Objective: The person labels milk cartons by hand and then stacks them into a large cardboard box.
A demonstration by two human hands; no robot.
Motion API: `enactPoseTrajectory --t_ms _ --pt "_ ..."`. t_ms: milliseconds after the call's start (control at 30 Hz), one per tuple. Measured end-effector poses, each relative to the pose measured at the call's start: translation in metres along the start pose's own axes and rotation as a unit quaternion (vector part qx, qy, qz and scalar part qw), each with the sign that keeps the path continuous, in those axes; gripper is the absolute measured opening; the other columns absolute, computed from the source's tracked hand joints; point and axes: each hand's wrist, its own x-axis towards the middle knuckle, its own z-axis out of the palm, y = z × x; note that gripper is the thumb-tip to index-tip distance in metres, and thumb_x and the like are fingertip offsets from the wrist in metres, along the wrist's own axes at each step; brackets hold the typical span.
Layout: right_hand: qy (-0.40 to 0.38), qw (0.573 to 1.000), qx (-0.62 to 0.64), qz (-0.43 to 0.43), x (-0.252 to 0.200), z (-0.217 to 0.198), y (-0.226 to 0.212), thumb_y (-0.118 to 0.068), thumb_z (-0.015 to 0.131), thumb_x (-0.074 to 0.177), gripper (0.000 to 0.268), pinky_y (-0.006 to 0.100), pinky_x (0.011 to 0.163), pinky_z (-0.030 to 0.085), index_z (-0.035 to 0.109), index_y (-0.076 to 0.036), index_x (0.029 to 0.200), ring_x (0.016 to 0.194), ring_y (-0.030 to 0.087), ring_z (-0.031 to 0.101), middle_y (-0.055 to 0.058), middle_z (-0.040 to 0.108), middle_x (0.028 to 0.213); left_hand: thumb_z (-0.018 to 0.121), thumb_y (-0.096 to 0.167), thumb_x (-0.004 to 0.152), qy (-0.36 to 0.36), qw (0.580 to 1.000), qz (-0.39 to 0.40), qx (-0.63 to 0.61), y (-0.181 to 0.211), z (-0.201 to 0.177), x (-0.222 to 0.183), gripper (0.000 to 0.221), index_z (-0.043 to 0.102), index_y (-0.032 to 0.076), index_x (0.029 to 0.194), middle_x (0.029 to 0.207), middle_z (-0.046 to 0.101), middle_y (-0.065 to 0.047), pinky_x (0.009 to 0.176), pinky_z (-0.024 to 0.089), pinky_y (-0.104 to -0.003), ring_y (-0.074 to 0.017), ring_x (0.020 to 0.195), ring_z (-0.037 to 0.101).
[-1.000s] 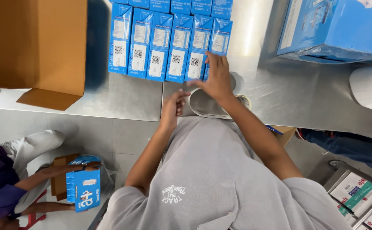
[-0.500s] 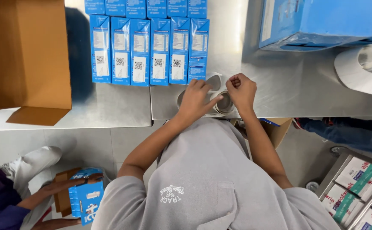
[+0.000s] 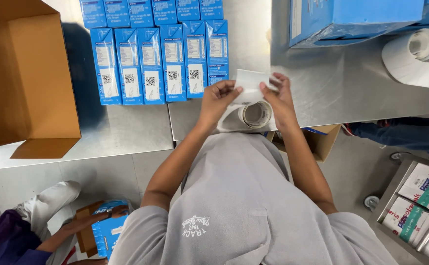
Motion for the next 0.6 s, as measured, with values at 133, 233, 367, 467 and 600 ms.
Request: enactPoseTrajectory --t_ms 133,233,367,467,600 --pt "-0.123 0.981 0.12 0.089 -0.016 0.015 -0.027 -0.006 0.077 0.089 0.067 0.027 0.087 0.054 0.037 -0.002 0.142 0.099 0.013 0.069 0.009 0.073 0.109 0.077 0.014 0.095 0.02 0.998 -0.035 -0.04 0.005 -0.01 0.003 0.023 0.074 -0.004 0.11 0.092 0.076 -0.006 0.071 0.053 -0.021 -0.0058 0.079 0.066" --pt "-0.099 0.985 0.135 0.028 -0.011 0.016 -0.031 0.0 0.078 0.087 0.066 0.026 0.086 0.057 0.039 0.0 0.141 0.093 0.014 0.07 0.01 0.073 0.099 0.073 0.017 0.111 0.007 0.997 -0.032 0.07 0.014 -0.013 -0.001 0.024 0.079 -0.006 0.111 0.082 0.068 -0.009 0.068 0.043 -0.025 -0.0088 0.077 0.054" --pt "-0.001 0.984 0.178 -0.007 -0.004 0.014 -0.038 0.001 0.079 0.09 0.062 0.029 0.078 0.057 0.041 0.0 0.139 0.084 0.015 0.068 0.006 0.067 0.089 0.079 0.011 0.091 -0.077 0.992 0.013 0.095 0.026 -0.009 -0.01 0.022 0.073 -0.003 0.108 0.097 0.076 -0.006 0.08 0.057 -0.022 -0.0071 0.087 0.069" --pt "0.069 0.972 -0.078 -0.209 -0.026 0.026 -0.067 -0.001 0.082 0.088 0.046 0.032 0.078 0.055 0.054 -0.001 0.125 0.096 0.024 0.064 0.016 0.063 0.102 0.075 0.011 0.096 -0.066 0.994 0.015 0.086 0.021 -0.007 -0.011 0.02 0.075 -0.003 0.11 0.098 0.076 -0.006 0.08 0.057 -0.022 -0.007 0.088 0.069" --pt "0.024 0.866 -0.3 -0.399 -0.046 0.031 -0.076 -0.007 0.083 0.092 0.016 0.037 0.086 0.054 0.075 -0.006 0.106 0.104 0.028 0.064 0.014 0.065 0.108 0.074 0.009 0.097 -0.037 0.992 0.059 0.104 0.025 0.0 -0.013 0.023 0.074 -0.003 0.117 0.1 0.076 -0.007 0.081 0.057 -0.023 -0.0074 0.088 0.068"
